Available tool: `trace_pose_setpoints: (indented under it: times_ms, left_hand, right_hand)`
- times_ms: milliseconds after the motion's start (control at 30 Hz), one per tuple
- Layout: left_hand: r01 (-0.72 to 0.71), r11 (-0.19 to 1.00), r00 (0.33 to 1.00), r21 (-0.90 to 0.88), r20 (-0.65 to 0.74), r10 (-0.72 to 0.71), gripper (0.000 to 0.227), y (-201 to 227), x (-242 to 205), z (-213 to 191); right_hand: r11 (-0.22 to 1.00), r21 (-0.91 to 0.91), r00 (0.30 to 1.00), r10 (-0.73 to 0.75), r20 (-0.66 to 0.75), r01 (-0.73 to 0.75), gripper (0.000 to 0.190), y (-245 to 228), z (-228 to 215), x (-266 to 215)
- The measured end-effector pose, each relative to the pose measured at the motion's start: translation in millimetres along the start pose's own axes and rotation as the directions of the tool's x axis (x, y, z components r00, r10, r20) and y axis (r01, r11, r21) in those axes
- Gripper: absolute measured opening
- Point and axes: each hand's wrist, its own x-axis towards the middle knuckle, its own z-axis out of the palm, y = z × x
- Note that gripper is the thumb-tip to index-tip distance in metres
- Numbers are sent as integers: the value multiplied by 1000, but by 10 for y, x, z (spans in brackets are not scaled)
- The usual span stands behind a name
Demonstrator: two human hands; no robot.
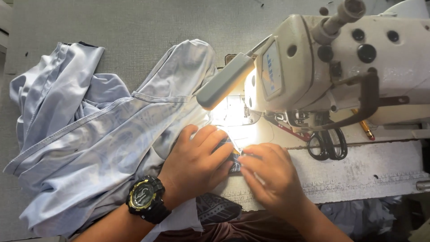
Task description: Aligning a small fabric label on a garment and trimming threads with snips at a sewing machine station.
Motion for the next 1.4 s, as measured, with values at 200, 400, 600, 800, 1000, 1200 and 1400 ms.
trace_pose_setpoints:
  times_ms: [200,400,600,800,1000,1200,1400]
  left_hand:
    - [55,990,995,130,74,-64,34,-112,-79,-188]
    - [162,895,963,415,131,-235,14,-390,-342,-477]
    - [272,957,961,102,-88,-263,7,-277,42,-760]
    - [225,955,963,195,-195,-187,8,-637,440,-593]
    - [195,976,838,95,501,-216,49,-526,-137,-588]
    - [330,943,922,-41,228,-313,10,-434,-270,-866]
    - [707,655,706,-267,213,-675,11,-359,133,-852]
  right_hand:
    - [990,-134,999,-31,33,35,9,-15,47,14]
    - [989,-147,999,15,37,-9,12,15,68,10]
    - [975,-220,997,-18,81,36,19,44,77,46]
    - [981,-177,992,-60,114,80,13,122,39,101]
    - [989,-138,995,-38,95,51,13,132,17,97]
    - [983,-127,991,126,-38,-130,12,-96,174,146]
    - [984,-134,992,112,-62,-119,23,-169,232,144]
